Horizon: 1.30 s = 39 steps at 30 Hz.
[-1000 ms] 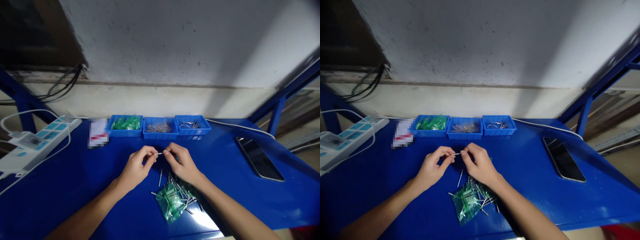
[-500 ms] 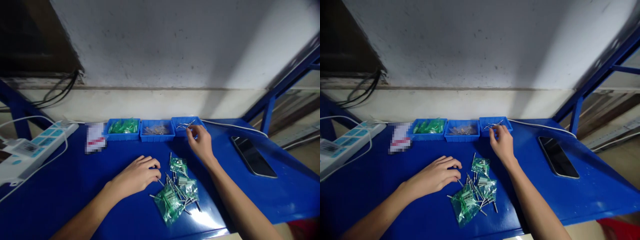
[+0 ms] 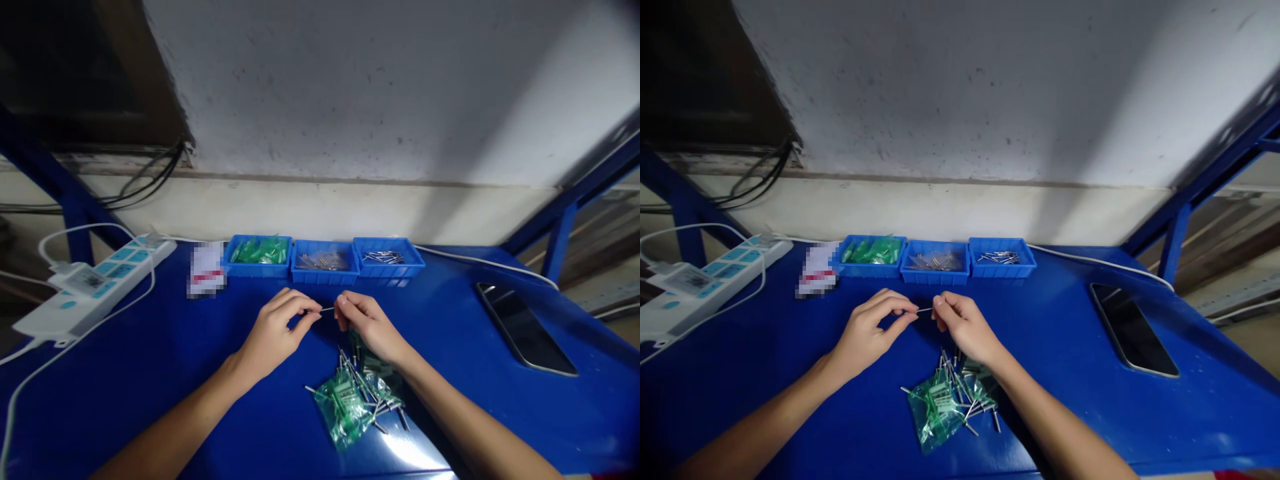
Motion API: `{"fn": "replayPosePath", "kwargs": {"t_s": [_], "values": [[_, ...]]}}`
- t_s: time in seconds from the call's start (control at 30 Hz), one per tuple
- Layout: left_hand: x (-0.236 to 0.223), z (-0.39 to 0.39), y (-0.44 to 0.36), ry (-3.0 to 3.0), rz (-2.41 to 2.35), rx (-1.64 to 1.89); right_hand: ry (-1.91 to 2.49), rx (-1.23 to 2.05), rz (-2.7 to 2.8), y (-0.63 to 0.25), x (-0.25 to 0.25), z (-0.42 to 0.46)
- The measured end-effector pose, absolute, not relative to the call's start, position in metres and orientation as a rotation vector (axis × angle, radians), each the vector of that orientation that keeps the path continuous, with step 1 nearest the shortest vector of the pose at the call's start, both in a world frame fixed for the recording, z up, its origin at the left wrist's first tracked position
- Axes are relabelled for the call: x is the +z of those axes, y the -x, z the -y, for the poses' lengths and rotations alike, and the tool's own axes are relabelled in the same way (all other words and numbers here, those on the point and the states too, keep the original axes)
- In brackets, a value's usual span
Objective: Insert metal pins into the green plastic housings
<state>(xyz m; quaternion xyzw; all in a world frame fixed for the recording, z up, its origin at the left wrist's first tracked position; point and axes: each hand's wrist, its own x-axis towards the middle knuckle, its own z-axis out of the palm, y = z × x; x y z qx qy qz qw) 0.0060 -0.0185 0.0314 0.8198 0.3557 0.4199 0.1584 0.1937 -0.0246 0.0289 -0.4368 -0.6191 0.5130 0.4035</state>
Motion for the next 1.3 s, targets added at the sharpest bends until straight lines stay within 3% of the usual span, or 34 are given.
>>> {"fn": "replayPosePath", "kwargs": {"t_s": [0.47, 1.3], "values": [[0.034, 0.031, -0.006, -2.279, -1.125, 1.113, 1.108, 1.213, 1.521, -0.19, 0.032, 0.028], [0.044, 0.038, -0.004, -2.312, -1.037, 1.214, 0.954, 0.622, 1.67, -0.188, 0.039, 0.048]]}}
